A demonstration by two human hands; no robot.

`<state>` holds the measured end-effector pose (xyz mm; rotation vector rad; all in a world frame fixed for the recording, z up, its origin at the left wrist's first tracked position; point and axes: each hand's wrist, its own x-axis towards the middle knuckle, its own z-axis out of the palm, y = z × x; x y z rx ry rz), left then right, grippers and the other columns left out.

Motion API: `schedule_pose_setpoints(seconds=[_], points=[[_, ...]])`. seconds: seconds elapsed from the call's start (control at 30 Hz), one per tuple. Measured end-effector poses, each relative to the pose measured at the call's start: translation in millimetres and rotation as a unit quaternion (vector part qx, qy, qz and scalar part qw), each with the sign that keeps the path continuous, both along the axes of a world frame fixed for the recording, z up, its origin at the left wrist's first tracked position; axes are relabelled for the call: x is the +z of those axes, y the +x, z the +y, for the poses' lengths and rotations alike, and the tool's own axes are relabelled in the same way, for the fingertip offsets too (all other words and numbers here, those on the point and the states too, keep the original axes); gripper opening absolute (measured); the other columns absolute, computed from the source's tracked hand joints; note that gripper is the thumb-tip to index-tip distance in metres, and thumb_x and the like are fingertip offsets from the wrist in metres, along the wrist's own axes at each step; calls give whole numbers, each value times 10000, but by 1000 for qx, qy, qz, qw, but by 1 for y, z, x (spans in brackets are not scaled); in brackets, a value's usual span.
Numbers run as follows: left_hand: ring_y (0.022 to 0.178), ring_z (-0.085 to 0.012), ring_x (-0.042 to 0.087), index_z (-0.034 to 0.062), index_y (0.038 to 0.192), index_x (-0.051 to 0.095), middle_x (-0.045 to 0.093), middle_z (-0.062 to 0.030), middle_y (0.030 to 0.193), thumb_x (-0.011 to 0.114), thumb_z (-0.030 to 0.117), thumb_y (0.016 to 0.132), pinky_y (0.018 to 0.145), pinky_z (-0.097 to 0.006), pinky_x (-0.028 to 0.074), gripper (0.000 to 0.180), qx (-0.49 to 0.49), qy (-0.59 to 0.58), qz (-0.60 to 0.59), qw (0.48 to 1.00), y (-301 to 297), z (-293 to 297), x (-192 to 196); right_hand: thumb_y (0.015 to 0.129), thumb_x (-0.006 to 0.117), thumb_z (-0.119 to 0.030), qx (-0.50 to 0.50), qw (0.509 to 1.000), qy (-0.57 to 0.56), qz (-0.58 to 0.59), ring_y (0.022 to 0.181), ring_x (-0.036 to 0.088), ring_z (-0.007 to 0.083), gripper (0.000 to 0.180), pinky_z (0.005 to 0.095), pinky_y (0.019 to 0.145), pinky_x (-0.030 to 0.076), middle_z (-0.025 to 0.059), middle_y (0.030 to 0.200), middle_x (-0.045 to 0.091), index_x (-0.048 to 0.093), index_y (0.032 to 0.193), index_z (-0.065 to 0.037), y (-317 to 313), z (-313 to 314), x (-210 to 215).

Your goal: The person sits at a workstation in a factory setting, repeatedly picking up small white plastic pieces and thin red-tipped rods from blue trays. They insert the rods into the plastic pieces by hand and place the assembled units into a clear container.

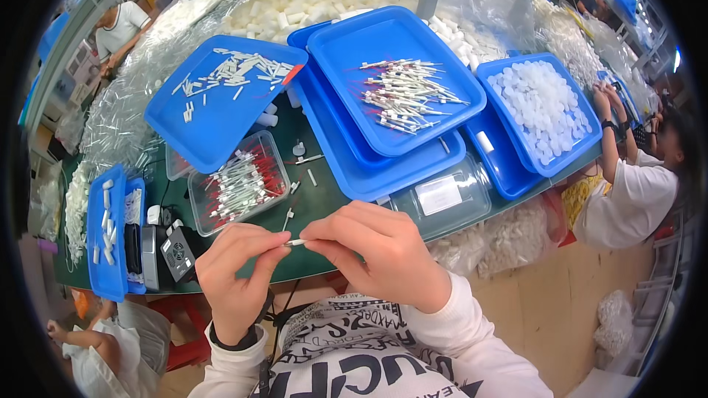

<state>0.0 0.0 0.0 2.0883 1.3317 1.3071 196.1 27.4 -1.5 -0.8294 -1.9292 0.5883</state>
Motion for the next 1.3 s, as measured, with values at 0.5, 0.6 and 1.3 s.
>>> schedule_pose_setpoints(seconds=[0.5, 0.6, 1.3], points=[[688, -207, 629, 45, 890, 724, 673, -53, 755, 755, -8, 701, 648, -307, 475, 198, -36, 7, -3, 999, 1, 6, -1, 757, 731, 10, 10, 998, -28, 55, 670, 638, 213, 153, 293, 582, 493, 75, 800, 680, 696, 901, -27, 4, -1, -9], [678, -207, 625, 45, 884, 725, 665, -55, 733, 757, -8, 697, 636, -310, 472, 197, -50, -10, -28, 998, 2, 6, -2, 744, 738, 9, 17, 997, 26, 64, 662, 636, 212, 160, 291, 574, 489, 73, 784, 676, 695, 894, -26, 2, 1, -14], [661, -206, 611, 46, 878, 718, 656, -36, 733, 755, 12, 700, 627, -316, 444, 185, -62, 49, 43, 996, -5, 8, -8, 780, 752, -69, 12, 983, -173, 53, 679, 673, 177, 174, 277, 605, 508, 72, 775, 689, 709, 943, -25, 10, -3, -2]])
